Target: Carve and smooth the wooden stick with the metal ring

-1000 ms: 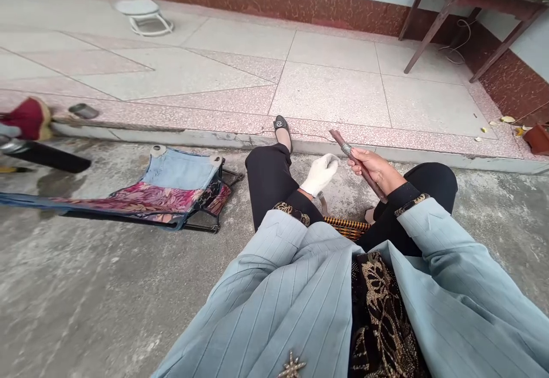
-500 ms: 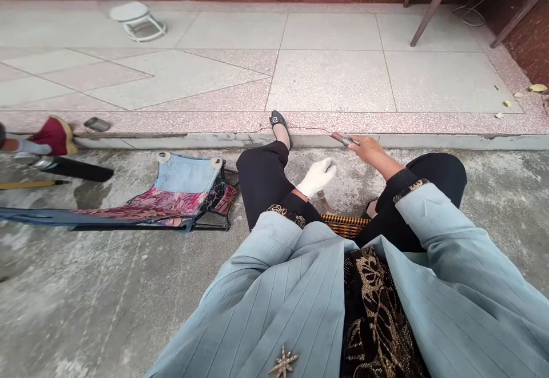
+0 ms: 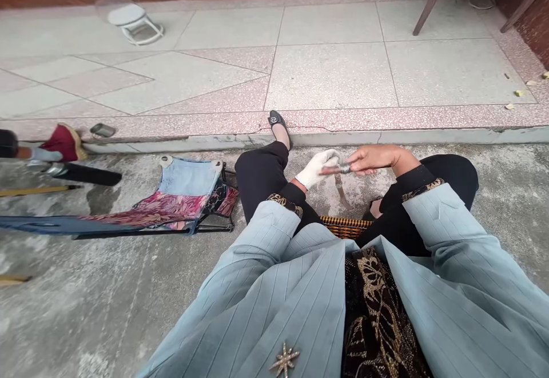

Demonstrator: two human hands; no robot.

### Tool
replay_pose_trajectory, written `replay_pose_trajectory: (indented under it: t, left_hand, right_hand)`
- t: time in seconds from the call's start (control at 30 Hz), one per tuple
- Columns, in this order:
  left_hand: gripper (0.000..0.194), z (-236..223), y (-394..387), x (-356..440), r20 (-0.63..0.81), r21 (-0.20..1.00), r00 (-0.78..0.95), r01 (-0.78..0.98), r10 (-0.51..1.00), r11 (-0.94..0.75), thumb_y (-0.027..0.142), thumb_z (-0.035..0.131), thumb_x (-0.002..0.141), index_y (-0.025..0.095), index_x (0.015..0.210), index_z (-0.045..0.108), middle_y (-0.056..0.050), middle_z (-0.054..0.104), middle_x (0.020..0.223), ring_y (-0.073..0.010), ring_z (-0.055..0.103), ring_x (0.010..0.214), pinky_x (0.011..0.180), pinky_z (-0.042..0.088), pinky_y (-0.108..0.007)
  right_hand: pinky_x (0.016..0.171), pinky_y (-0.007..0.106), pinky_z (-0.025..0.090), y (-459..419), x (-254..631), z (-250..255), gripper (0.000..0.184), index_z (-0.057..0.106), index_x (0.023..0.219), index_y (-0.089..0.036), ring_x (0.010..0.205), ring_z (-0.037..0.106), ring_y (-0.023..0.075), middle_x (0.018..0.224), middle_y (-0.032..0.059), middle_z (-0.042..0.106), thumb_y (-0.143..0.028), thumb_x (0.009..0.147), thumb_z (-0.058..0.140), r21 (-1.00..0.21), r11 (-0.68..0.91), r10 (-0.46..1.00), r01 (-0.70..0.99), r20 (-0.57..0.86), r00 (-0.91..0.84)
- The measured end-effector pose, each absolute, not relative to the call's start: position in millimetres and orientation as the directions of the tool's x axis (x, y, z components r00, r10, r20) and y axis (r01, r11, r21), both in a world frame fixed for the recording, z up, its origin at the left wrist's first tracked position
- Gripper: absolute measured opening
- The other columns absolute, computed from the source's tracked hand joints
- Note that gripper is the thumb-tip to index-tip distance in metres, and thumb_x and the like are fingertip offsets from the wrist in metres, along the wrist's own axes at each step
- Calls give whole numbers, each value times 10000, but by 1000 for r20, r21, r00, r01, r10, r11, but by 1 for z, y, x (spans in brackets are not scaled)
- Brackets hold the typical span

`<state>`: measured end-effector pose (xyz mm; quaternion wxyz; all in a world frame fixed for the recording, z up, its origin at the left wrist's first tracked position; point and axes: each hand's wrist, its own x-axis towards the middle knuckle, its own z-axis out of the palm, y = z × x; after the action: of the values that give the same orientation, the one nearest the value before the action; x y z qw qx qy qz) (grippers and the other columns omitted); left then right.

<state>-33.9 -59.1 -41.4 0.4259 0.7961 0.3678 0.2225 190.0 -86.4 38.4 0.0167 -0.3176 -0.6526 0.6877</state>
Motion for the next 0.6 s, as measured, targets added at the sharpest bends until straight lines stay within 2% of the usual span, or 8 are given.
replay_pose_trajectory:
  t: [0.07, 0.1, 0.23, 0.33, 0.4, 0.47, 0.53, 0.6]
  left_hand:
    - [259, -50, -61, -36, 24, 909, 594, 323, 804, -265, 359, 495, 893, 133, 913, 621, -37, 638, 817, -134, 553, 705, 681, 450, -254]
    - [278, -54, -63, -37, -10, 930, 596, 300, 803, -211, 386, 501, 897, 133, 907, 616, -28, 613, 767, -122, 523, 653, 638, 434, -244]
    - [391, -57, -72, -40, -196, 961, 686, 275, 701, 0, 527, 505, 904, 146, 895, 591, 24, 472, 605, -85, 377, 487, 480, 317, -220]
    - [459, -54, -76, -41, -223, 963, 755, 268, 617, 22, 600, 544, 865, 143, 850, 586, 28, 458, 586, -83, 366, 483, 474, 285, -221]
    - [467, -53, -76, -42, -224, 958, 781, 287, 583, -18, 601, 544, 860, 138, 810, 593, 30, 447, 565, -88, 366, 496, 490, 283, -225]
    - [434, -52, -76, -43, -221, 941, 785, 328, 579, -85, 557, 552, 860, 134, 780, 608, 24, 464, 568, -97, 392, 522, 521, 311, -230]
    - [376, -52, -75, -43, -197, 926, 789, 345, 583, -154, 492, 575, 848, 132, 753, 620, 4, 526, 614, -114, 459, 589, 593, 371, -239]
    - [335, -53, -76, -43, -189, 926, 802, 337, 567, -168, 448, 610, 819, 136, 700, 608, -11, 573, 653, -132, 508, 660, 667, 410, -251]
  right_hand:
    - [477, 215, 288, -87, 195, 43, 417, 604, 738, -142, 465, 376, 55, 573, -37, 504, -535, 869, 651, -923, -208, 575, 325, -384, -722]
    - [467, 216, 283, -87, 196, 44, 421, 587, 706, -147, 461, 375, 57, 568, -32, 502, -531, 864, 658, -925, -243, 636, 292, -379, -672]
    - [447, 220, 286, -83, 197, 32, 336, 616, 757, -161, 478, 400, 76, 613, -6, 537, -475, 848, 690, -915, -331, 809, 232, -402, -430]
    - [467, 241, 329, -74, 193, 16, 328, 593, 694, -171, 480, 413, 95, 579, 9, 526, -429, 889, 648, -829, -323, 860, 457, -458, -224]
    - [485, 257, 344, -72, 186, 6, 320, 597, 682, -170, 486, 432, 108, 562, 26, 528, -401, 900, 637, -656, -243, 870, 715, -474, -139]
    - [483, 267, 330, -73, 175, -3, 300, 605, 671, -167, 482, 438, 114, 537, 39, 522, -384, 860, 691, -438, -106, 862, 893, -487, -137]
    - [470, 268, 312, -79, 165, -9, 303, 600, 620, -170, 454, 428, 110, 490, 26, 497, -356, 764, 791, -356, -37, 831, 934, -530, -169]
    - [461, 261, 309, -85, 159, -11, 317, 594, 567, -168, 425, 422, 99, 462, 6, 491, -317, 672, 854, -371, -11, 732, 928, -635, -245]
